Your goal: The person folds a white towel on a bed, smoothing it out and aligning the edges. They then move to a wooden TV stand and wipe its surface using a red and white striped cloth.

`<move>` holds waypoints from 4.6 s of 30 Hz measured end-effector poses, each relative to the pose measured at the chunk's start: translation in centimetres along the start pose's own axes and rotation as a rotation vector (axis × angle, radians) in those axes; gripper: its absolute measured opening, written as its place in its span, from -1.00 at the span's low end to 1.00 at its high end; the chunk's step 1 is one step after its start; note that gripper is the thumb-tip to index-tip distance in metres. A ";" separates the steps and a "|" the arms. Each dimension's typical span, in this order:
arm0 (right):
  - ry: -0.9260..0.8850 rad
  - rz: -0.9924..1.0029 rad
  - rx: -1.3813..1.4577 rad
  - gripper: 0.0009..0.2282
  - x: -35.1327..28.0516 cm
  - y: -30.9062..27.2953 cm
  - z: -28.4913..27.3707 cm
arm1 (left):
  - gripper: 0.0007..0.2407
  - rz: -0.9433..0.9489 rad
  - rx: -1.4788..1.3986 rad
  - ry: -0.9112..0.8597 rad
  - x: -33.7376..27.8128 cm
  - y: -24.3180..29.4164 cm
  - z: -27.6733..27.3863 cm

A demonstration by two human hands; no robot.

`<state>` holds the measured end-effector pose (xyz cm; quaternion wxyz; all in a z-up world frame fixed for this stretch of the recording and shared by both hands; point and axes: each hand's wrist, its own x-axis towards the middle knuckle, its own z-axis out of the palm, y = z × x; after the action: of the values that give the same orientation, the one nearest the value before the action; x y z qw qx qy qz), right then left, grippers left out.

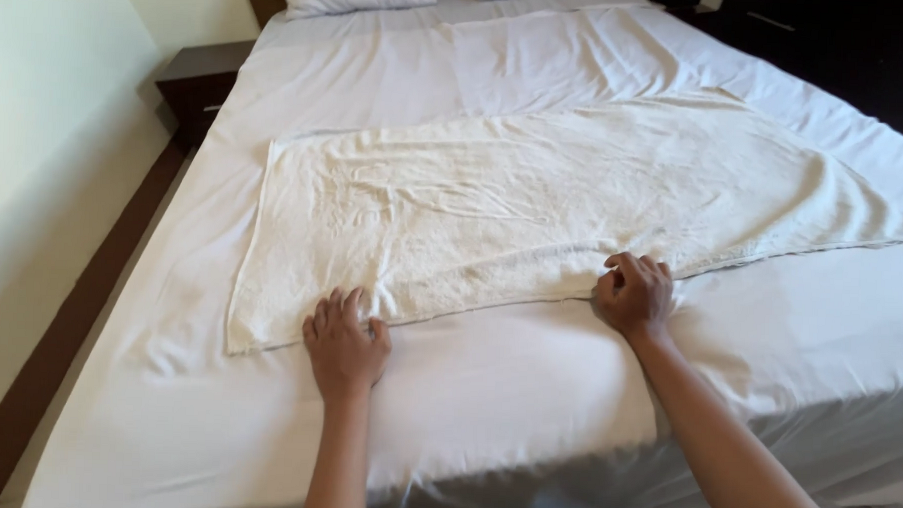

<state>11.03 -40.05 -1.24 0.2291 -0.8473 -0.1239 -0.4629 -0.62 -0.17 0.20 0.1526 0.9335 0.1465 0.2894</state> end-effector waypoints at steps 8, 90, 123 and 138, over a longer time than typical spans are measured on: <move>0.068 -0.017 -0.022 -0.92 0.1 -0.3 -0.6 | -0.55 0.051 0.013 0.061 -0.4 -1.5 1.5; -0.281 0.116 -0.366 -0.86 5.1 25.0 -10.2 | -0.45 0.250 0.042 -0.499 6.7 17.6 8.7; -0.408 -0.194 0.206 -0.80 -0.7 -11.0 0.0 | -0.67 0.167 -0.071 -0.102 1.3 -8.9 -0.3; -0.417 -0.227 0.378 -0.92 0.4 -12.8 -2.2 | -0.74 0.128 -0.128 0.087 -0.5 -7.5 -3.1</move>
<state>4.19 -30.11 3.61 0.2989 -0.8472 -0.3462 -0.2702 -4.20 7.11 -0.39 0.1868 0.9158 0.0742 0.3476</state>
